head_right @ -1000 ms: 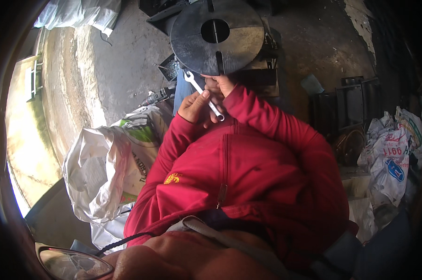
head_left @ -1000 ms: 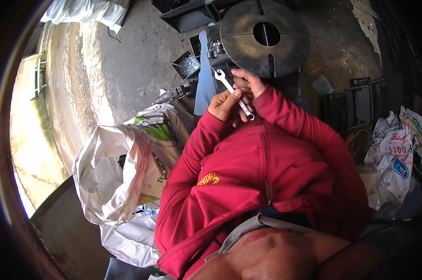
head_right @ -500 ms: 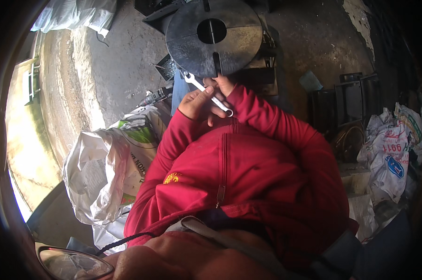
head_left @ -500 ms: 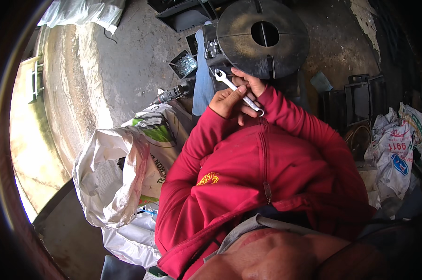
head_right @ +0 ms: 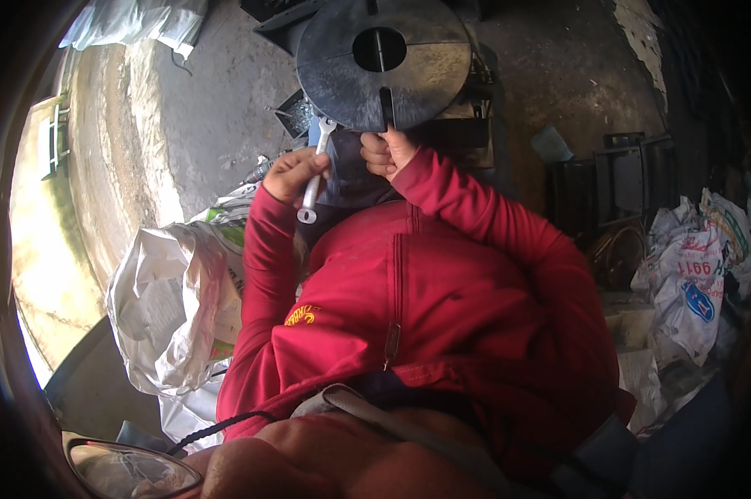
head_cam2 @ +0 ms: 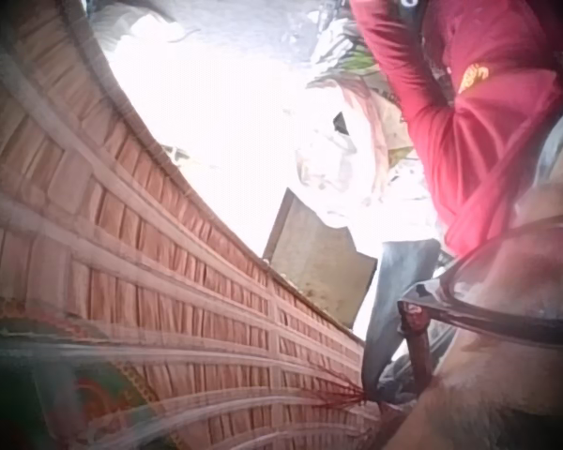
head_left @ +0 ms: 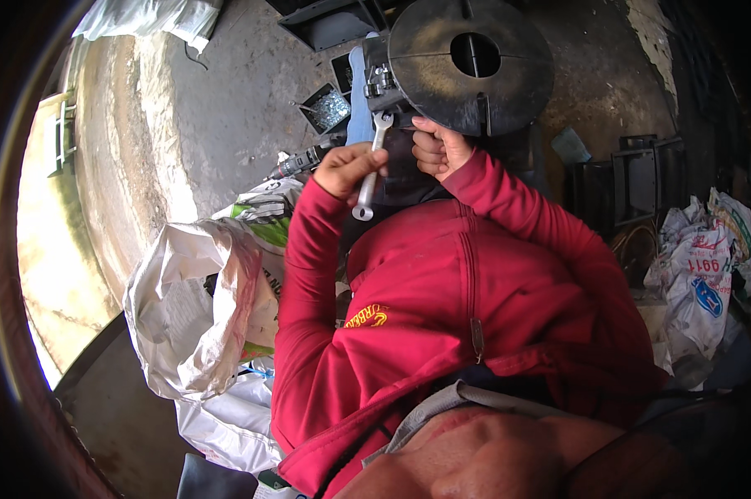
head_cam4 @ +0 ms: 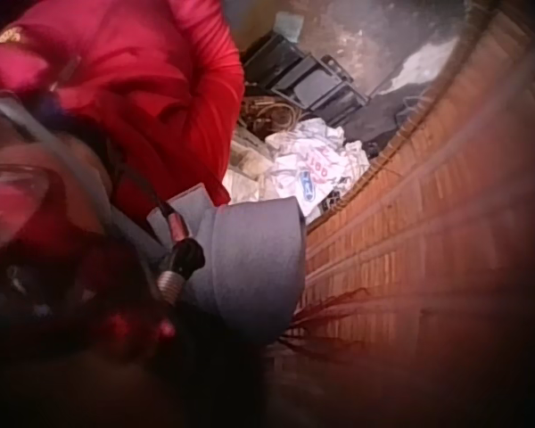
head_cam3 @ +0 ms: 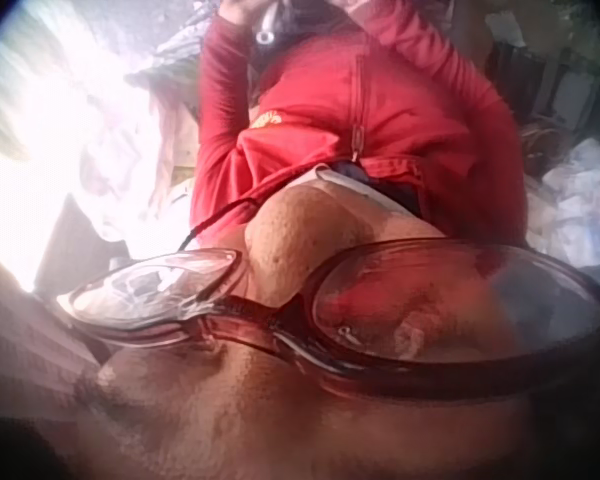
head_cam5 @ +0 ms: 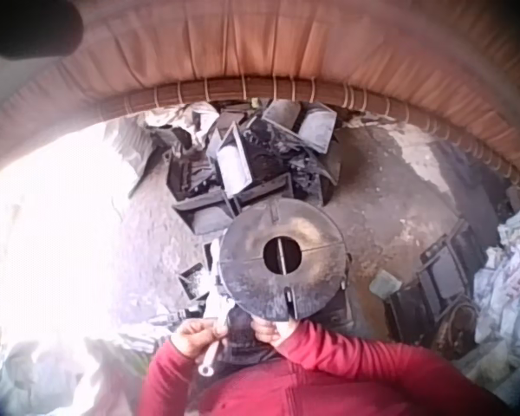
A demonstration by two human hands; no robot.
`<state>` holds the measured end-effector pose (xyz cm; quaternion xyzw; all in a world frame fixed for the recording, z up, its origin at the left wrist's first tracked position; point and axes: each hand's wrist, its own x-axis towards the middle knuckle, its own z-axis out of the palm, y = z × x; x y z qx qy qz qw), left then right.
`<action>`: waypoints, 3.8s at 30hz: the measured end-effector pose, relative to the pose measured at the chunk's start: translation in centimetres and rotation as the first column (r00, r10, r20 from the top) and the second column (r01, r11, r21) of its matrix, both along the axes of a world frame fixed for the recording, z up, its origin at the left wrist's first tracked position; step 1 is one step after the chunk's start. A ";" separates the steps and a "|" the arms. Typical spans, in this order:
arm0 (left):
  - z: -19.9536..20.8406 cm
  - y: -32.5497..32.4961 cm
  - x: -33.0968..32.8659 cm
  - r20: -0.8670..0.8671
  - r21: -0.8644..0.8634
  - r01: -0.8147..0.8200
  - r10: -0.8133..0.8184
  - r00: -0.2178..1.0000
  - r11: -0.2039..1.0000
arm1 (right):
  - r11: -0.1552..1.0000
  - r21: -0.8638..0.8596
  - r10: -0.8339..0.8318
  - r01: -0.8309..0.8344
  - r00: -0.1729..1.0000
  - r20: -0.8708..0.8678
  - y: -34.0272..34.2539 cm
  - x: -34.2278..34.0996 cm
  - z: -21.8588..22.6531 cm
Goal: The person uses a wrench to tighten bolts on a metal assembly with a circular plate. They repeatedly adjust the position of the assembly and tighten different bolts while working in a cluttered workshop.
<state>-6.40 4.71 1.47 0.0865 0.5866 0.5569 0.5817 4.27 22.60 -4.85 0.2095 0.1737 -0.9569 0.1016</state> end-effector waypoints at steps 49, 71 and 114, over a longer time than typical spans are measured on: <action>-0.4 0.0 -0.2 -0.152 0.018 -0.054 0.056 0.987 0.998 | 0.994 -0.090 -0.068 0.058 0.991 -0.115 -0.1 0.3 -0.8; -0.6 1.0 -1.1 -0.134 -0.032 -0.113 0.108 0.985 0.993 | 0.998 -0.067 -0.014 0.006 0.994 -0.107 0.2 0.4 -1.0; -6.2 -0.9 -13.7 -0.362 -0.040 -0.539 0.491 0.793 0.841 | 0.971 -0.229 0.087 -0.070 0.994 0.064 2.0 1.9 0.1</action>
